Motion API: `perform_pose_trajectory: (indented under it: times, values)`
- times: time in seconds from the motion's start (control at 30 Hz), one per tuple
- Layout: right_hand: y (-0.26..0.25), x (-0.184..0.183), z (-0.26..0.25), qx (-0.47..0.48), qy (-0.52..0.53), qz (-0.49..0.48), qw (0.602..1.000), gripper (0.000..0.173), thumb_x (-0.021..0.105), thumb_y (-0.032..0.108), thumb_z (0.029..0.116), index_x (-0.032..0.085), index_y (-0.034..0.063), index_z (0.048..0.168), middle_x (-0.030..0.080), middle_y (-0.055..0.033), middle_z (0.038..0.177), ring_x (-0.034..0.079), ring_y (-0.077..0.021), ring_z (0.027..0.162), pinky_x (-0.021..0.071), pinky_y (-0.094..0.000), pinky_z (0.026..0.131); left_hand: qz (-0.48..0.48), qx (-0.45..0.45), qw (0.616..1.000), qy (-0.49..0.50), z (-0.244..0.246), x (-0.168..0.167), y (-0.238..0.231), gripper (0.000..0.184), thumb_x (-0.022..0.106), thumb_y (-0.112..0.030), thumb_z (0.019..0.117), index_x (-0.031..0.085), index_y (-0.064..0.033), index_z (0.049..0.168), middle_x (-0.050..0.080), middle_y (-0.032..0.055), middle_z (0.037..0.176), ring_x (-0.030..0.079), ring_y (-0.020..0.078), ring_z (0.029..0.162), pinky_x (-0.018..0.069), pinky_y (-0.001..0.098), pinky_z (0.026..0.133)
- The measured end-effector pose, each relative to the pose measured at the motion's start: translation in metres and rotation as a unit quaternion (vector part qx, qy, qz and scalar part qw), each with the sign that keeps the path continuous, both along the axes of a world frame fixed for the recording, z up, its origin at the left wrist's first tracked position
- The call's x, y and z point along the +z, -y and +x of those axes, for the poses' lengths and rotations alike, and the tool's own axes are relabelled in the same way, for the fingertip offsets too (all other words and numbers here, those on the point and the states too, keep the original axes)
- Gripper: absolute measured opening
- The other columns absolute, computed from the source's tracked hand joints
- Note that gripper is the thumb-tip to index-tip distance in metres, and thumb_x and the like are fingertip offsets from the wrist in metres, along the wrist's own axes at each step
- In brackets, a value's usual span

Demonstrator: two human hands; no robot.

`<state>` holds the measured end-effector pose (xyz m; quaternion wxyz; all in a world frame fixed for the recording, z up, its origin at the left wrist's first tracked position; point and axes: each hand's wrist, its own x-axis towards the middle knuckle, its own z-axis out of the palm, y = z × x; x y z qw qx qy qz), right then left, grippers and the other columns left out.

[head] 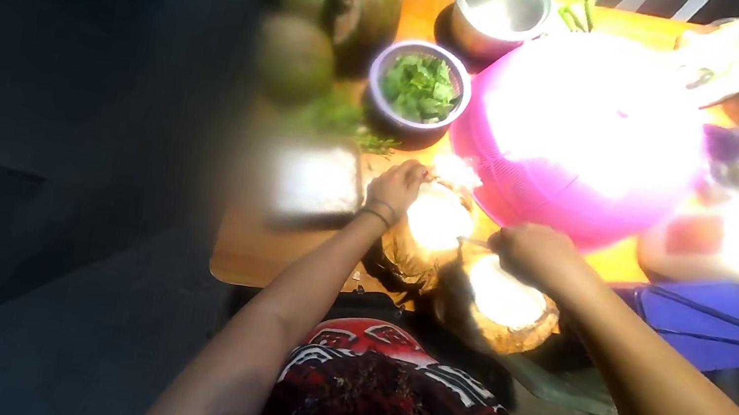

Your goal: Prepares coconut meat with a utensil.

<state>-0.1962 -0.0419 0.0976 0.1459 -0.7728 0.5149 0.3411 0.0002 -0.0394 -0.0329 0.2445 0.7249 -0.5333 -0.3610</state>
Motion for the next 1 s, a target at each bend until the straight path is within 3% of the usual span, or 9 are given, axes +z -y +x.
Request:
perform_pose_trajectory:
  times: [0.23, 0.37, 0.53, 0.67, 0.87, 1.0]
  values:
    - [0.002, -0.019, -0.008, -0.019, 0.046, -0.045, 0.998, 0.026, 0.053, 0.016, 0.1072, 0.073, 0.0003, 0.101, 0.072, -0.0239, 0.101, 0.069, -0.0447, 0.104, 0.0524, -0.0633, 0.083, -0.002, 0.003, 1.0, 0.003, -0.001, 0.002, -0.001, 0.043, 0.042, -0.041, 0.1102, 0.058, -0.0188, 0.144, 0.067, 0.014, 0.132, 0.065, 0.0348, 0.118, 0.0492, 0.0585, 0.098]
    - [-0.007, -0.003, -0.01, -0.011, 0.017, -0.023, 1.0, 0.02, 0.058, 0.016, 0.104, 0.075, 0.0067, 0.102, 0.073, -0.0193, 0.101, 0.069, -0.0407, 0.103, 0.0536, -0.0603, 0.081, 0.005, -0.002, 1.0, -0.004, -0.001, 0.002, 0.0, 0.044, 0.042, -0.04, 0.1104, 0.058, -0.0187, 0.145, 0.066, 0.0148, 0.133, 0.065, 0.0357, 0.119, 0.0491, 0.0592, 0.098]
    - [0.003, -0.017, -0.006, -0.024, 0.046, -0.055, 0.997, 0.028, 0.052, 0.017, 0.1078, 0.072, 0.0005, 0.099, 0.072, -0.0237, 0.1, 0.069, -0.0445, 0.103, 0.0528, -0.0628, 0.082, -0.001, -0.001, 1.0, 0.003, -0.001, 0.001, -0.001, 0.044, 0.042, -0.041, 0.1102, 0.058, -0.0192, 0.144, 0.067, 0.0147, 0.131, 0.065, 0.0353, 0.119, 0.0492, 0.0586, 0.097]
    - [-0.009, -0.009, -0.006, -0.023, 0.013, -0.021, 0.999, 0.025, 0.053, 0.017, 0.1066, 0.074, 0.0034, 0.105, 0.072, -0.0228, 0.104, 0.068, -0.0443, 0.105, 0.0525, -0.0628, 0.083, 0.01, -0.003, 1.0, -0.003, -0.001, 0.004, 0.0, 0.044, 0.041, -0.041, 0.1105, 0.057, -0.019, 0.145, 0.066, 0.0147, 0.133, 0.064, 0.036, 0.12, 0.0482, 0.0596, 0.099]
    - [0.003, -0.018, -0.007, -0.003, 0.049, -0.063, 0.997, 0.027, 0.052, 0.016, 0.1074, 0.073, 0.0001, 0.1, 0.072, -0.0239, 0.099, 0.069, -0.0451, 0.103, 0.053, -0.0627, 0.081, -0.01, 0.002, 1.0, 0.003, -0.001, 0.001, -0.001, 0.043, 0.042, -0.041, 0.1104, 0.059, -0.0186, 0.143, 0.068, 0.0148, 0.129, 0.066, 0.0356, 0.117, 0.0496, 0.059, 0.096]
    - [-0.008, -0.006, -0.004, -0.013, 0.002, -0.025, 1.0, 0.027, 0.051, 0.017, 0.1077, 0.073, 0.0014, 0.102, 0.072, -0.0232, 0.103, 0.068, -0.044, 0.105, 0.0526, -0.0619, 0.083, 0.002, -0.001, 1.0, 0.002, -0.001, 0.004, 0.0, 0.044, 0.04, -0.041, 0.1108, 0.058, -0.0185, 0.144, 0.067, 0.0144, 0.131, 0.065, 0.0356, 0.118, 0.0492, 0.0588, 0.097]
